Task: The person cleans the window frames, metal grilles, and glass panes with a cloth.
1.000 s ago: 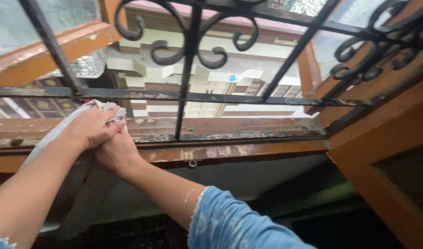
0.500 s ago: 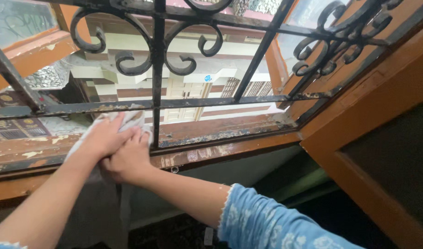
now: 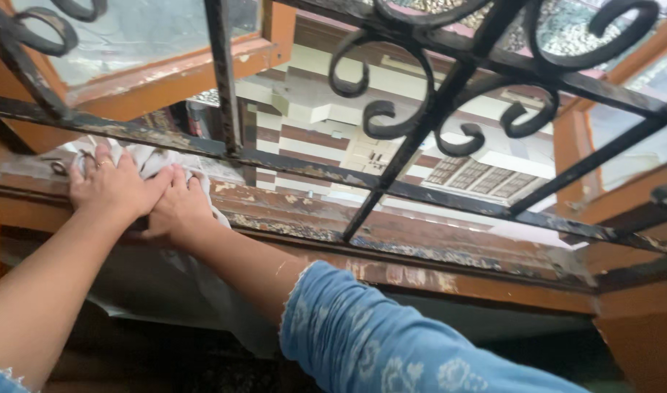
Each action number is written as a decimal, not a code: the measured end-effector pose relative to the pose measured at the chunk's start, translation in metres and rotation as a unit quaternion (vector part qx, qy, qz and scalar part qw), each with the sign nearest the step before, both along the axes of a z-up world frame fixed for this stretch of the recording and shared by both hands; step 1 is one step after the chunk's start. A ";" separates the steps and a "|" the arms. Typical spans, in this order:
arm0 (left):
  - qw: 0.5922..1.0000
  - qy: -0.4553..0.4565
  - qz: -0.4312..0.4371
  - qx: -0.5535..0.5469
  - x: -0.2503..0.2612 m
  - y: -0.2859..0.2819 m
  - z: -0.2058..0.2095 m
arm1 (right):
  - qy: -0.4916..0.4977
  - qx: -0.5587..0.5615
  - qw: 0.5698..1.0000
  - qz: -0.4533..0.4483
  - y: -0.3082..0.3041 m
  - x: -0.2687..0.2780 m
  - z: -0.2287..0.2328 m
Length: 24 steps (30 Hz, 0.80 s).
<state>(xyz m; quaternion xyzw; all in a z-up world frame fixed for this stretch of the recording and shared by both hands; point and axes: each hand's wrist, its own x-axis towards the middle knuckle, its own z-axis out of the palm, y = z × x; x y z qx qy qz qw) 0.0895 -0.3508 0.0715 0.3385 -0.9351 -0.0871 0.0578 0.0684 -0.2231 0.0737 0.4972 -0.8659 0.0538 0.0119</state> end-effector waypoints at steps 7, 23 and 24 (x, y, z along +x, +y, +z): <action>0.998 0.035 0.027 0.046 0.004 0.002 -0.006 | 0.005 0.000 1.000 0.005 0.000 -0.001 -0.009; 0.989 0.058 -0.135 -0.001 -0.029 0.174 0.000 | 0.095 -0.172 0.980 -0.023 0.187 -0.014 -0.021; 0.984 0.072 -0.163 0.000 -0.030 0.188 -0.001 | 0.099 -0.170 0.980 -0.033 0.203 -0.015 -0.022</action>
